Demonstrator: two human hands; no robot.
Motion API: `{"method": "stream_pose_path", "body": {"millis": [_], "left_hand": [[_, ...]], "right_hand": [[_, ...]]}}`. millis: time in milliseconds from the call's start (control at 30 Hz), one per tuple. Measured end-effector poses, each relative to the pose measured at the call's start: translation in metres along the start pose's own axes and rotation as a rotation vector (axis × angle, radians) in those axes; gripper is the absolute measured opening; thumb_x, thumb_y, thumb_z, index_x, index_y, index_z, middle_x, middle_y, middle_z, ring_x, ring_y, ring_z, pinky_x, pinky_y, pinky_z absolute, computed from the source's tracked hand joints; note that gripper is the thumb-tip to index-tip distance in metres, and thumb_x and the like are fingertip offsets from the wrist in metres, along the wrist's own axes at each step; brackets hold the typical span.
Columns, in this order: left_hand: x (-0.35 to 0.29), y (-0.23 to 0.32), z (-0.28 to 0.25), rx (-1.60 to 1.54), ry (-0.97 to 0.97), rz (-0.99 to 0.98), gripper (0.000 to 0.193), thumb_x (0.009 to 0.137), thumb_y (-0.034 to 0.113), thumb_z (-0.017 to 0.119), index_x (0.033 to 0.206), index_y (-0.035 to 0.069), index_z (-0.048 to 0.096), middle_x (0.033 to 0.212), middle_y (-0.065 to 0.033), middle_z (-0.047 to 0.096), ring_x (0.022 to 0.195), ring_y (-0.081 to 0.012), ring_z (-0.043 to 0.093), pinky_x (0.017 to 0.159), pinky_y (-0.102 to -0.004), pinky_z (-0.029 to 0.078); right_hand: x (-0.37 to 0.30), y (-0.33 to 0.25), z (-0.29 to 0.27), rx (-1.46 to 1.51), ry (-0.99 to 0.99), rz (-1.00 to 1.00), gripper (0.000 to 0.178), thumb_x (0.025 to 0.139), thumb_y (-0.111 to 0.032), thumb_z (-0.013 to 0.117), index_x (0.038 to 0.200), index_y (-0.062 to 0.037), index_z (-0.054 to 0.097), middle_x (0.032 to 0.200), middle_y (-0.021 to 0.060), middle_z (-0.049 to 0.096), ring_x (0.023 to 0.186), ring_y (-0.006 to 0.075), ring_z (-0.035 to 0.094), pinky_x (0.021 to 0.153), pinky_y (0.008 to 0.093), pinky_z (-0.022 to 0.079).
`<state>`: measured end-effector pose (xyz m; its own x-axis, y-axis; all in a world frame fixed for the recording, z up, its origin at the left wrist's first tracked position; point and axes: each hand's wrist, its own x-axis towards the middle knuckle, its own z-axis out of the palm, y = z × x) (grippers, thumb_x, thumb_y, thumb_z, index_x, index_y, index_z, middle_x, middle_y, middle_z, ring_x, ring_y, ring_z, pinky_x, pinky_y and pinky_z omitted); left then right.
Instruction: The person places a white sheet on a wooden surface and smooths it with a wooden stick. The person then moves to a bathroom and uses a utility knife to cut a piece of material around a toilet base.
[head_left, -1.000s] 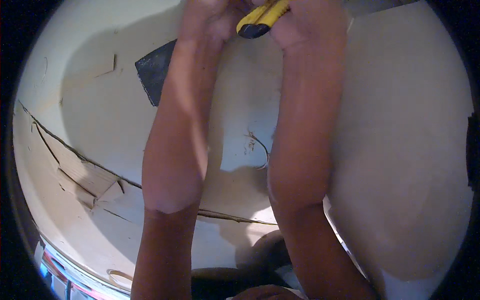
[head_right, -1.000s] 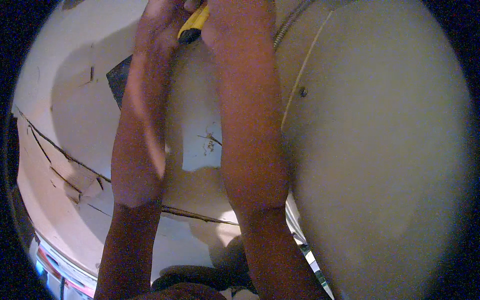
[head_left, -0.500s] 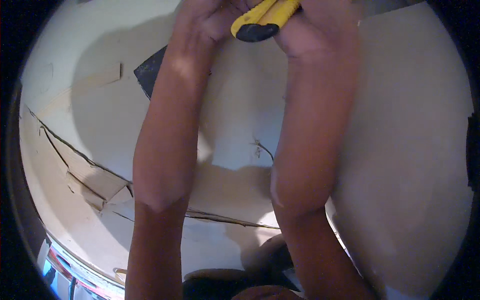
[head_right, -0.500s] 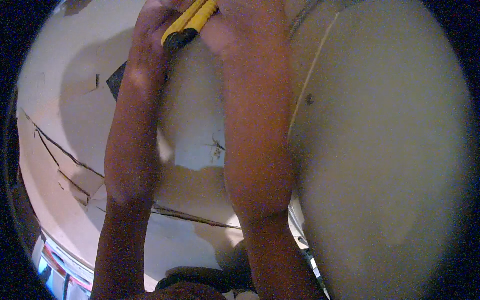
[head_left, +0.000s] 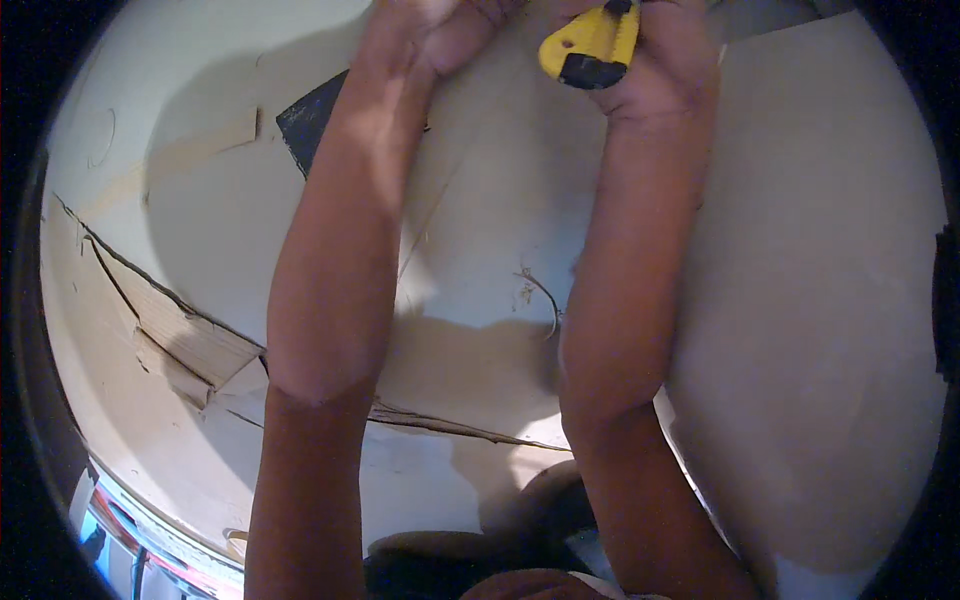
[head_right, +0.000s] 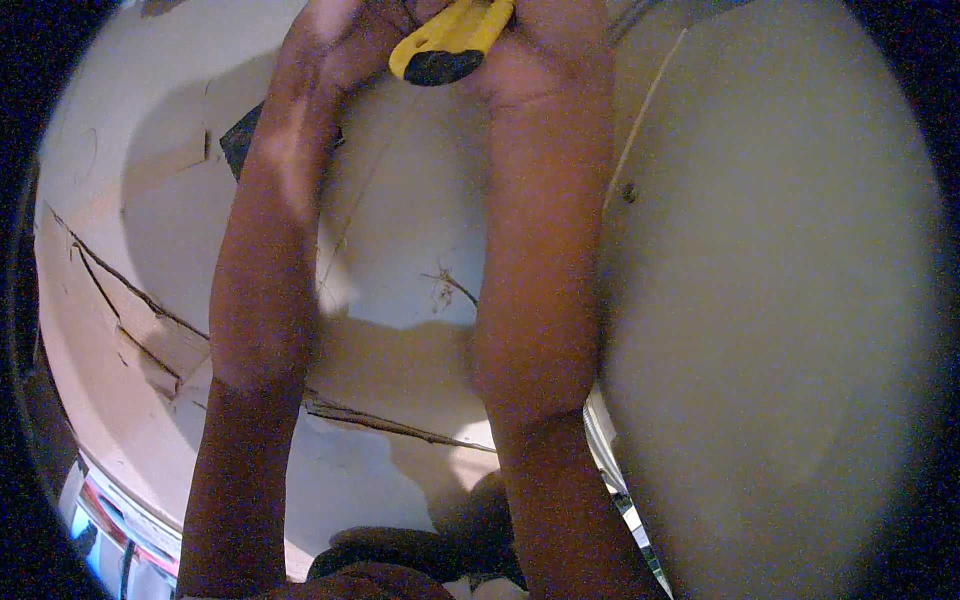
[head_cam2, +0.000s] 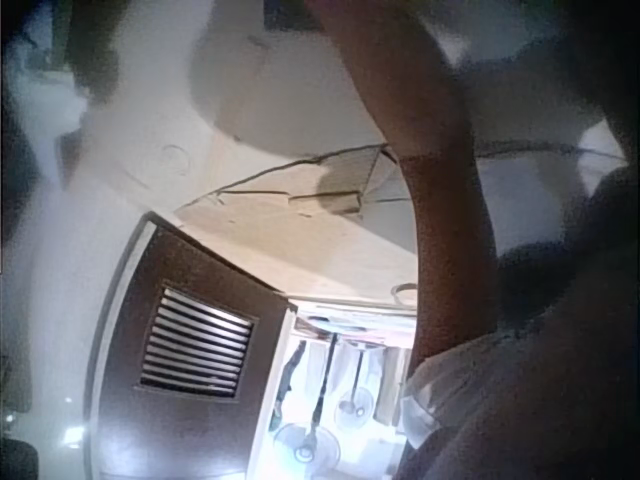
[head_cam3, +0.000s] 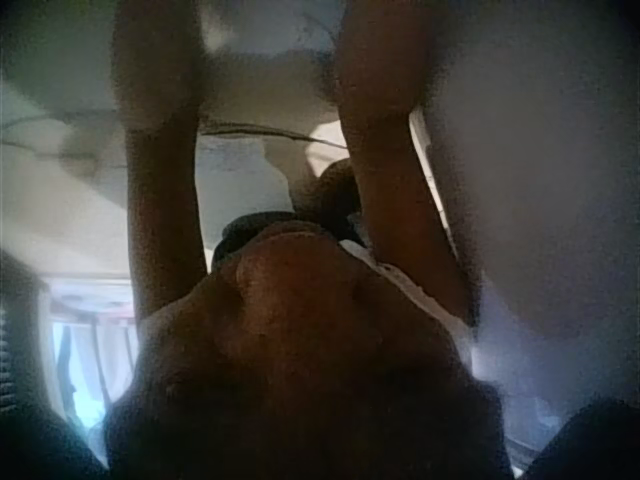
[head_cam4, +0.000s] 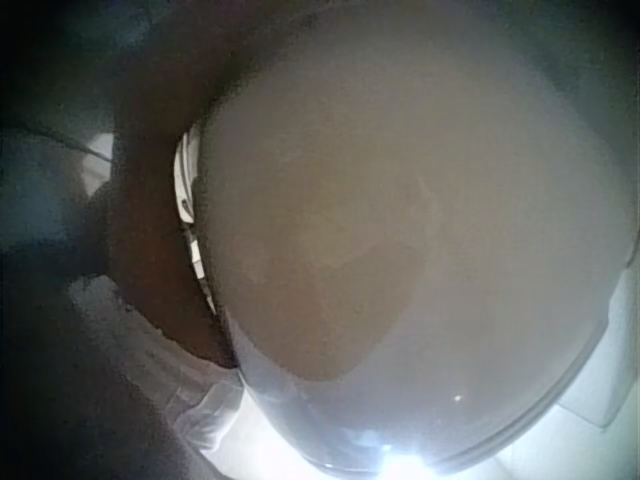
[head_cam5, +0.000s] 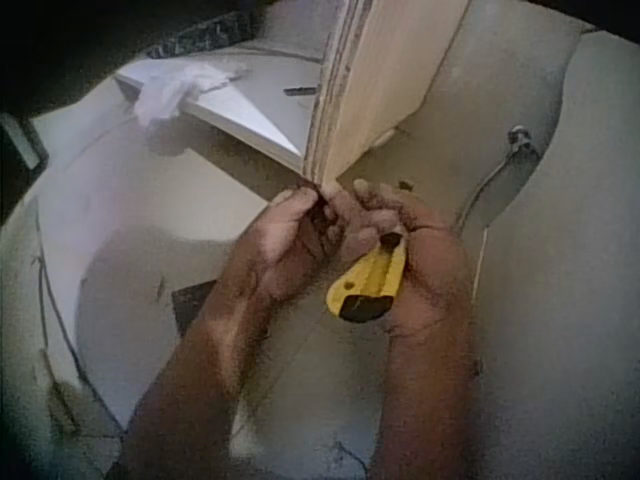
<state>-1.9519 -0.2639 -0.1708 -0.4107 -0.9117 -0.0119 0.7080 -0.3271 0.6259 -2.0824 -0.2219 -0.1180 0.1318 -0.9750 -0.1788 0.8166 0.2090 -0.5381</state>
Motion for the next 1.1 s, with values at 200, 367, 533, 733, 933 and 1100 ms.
{"method": "stream_pose_path", "body": {"millis": [200,367,533,733,933,1100], "left_hand": [[0.004,-0.003,-0.016,-0.062,0.021,0.071,0.024,0.101,0.020,0.042,0.104,0.001,0.055,0.092,-0.0079,0.060,0.085,-0.0185,0.060,0.079,-0.0345,0.052],[0.021,-0.015,-0.014,-0.117,0.044,0.000,0.017,0.099,0.020,0.049,0.102,0.005,0.057,0.093,-0.0047,0.060,0.088,-0.0178,0.059,0.079,-0.0348,0.048],[-0.012,-0.015,0.022,-0.089,0.411,0.017,0.021,0.099,0.021,0.048,0.107,0.004,0.058,0.091,-0.0062,0.060,0.088,-0.0171,0.058,0.083,-0.0323,0.046],[-0.029,-0.062,0.049,0.375,0.692,0.495,0.031,0.100,0.018,0.046,0.122,-0.001,0.055,0.093,-0.0075,0.061,0.081,-0.0145,0.059,0.076,-0.0284,0.048],[-0.026,-0.047,0.041,0.191,0.484,0.417,0.029,0.100,0.013,0.046,0.124,0.002,0.056,0.089,-0.0056,0.061,0.069,-0.0096,0.056,0.061,-0.0243,0.048],[-0.028,-0.046,0.046,0.105,0.366,0.426,0.026,0.099,0.011,0.046,0.121,0.002,0.057,0.084,-0.0050,0.059,0.067,-0.0089,0.056,0.059,-0.0240,0.048]], "right_hand": [[-0.022,0.020,0.012,-0.262,0.112,-0.132,0.022,0.097,-0.018,0.048,0.106,0.0018,0.053,0.091,0.0125,0.063,0.061,0.0173,0.058,0.055,0.0289,0.052],[-0.033,0.025,-0.003,-1.557,0.376,-0.511,0.030,0.097,-0.021,0.048,0.117,0.0018,0.054,0.099,0.0208,0.062,0.083,0.0319,0.062,0.076,0.0393,0.050],[-0.035,0.030,0.004,-1.887,0.385,-0.665,0.035,0.098,-0.020,0.046,0.124,0.0031,0.053,0.108,0.0269,0.060,0.099,0.0370,0.061,0.087,0.0417,0.047],[-0.028,0.039,-0.005,-1.500,0.511,-0.613,0.033,0.097,-0.021,0.051,0.116,0.0059,0.059,0.097,0.0195,0.065,0.090,0.0269,0.064,0.083,0.0379,0.048],[-0.029,0.029,-0.008,-1.332,0.661,-0.298,0.033,0.097,-0.025,0.052,0.102,0.0055,0.062,0.087,0.0102,0.065,0.072,0.0185,0.059,0.065,0.0343,0.047],[-0.032,0.030,-0.008,-0.831,0.572,-0.172,0.031,0.097,-0.025,0.051,0.098,0.0035,0.063,0.086,0.0097,0.064,0.071,0.0174,0.059,0.064,0.0317,0.047]]}}
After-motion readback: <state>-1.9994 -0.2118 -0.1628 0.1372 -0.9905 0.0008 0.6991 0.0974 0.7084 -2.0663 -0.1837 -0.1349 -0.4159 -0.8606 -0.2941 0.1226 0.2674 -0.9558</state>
